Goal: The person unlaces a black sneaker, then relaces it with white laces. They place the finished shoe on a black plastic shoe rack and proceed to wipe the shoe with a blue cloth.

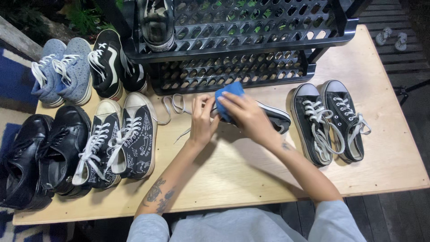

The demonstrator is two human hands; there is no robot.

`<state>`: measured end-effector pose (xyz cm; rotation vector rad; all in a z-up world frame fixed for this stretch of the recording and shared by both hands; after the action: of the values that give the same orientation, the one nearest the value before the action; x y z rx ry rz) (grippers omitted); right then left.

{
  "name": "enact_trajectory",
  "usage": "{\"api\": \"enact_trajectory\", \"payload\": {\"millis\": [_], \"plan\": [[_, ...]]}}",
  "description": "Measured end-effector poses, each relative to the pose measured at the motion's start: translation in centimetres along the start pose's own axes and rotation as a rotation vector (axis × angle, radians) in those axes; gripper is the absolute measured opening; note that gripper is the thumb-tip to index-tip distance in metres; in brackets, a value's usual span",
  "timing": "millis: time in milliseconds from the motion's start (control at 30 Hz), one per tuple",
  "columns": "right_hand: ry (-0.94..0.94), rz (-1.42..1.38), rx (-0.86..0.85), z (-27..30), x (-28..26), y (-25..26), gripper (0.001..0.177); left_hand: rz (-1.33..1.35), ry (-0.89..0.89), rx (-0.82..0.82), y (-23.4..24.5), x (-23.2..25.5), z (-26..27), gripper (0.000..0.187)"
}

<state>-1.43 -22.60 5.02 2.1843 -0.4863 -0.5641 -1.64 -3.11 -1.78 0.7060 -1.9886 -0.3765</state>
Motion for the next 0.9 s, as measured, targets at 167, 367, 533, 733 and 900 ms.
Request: {"api": "enact_trajectory", "payload": {"millis": [167, 367, 533, 733, 900], "plan": [[-0.136, 0.05, -0.156, 1.1, 1.5, -1.1, 0.076, 0.028, 0.137, -0.039, 0.5, -0.1, 0.0, 0.052], [-0.379, 0.183, -0.221, 7.4, 4.8, 4.4, 0.049, -0.022, 0.176, -0.083, 1.0, 0.6, 0.5, 0.05], [-0.429, 0.208, -0.253, 6.9, 5.4, 6.1, 0.054, -0.127, 0.209, -0.115, 1.0, 0.7, 0.7, 0.047], [-0.05, 0.087, -0.133, 1.7, 2.0, -1.2, 0.066, -0.162, 0.069, -0.04, 0.8, -0.4, 1.0, 0.05], [-0.193, 0.148, -0.173, 3.0, 5.0, 0.4, 0.053, -0.151, 0.15, -0.028, 0.5, -1.1, 0.8, 0.047]]}}
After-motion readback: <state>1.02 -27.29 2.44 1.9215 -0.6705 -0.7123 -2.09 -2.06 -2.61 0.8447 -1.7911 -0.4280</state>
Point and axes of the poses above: each hand's wrist, its own z-axis away from the middle knuckle, its own y-axis out of the back of the hand, x = y × z, the point moved 1 cm from there along -z, towards the middle knuckle, and after that the axes turned 7 degrees about y, right-handed, at the moved point
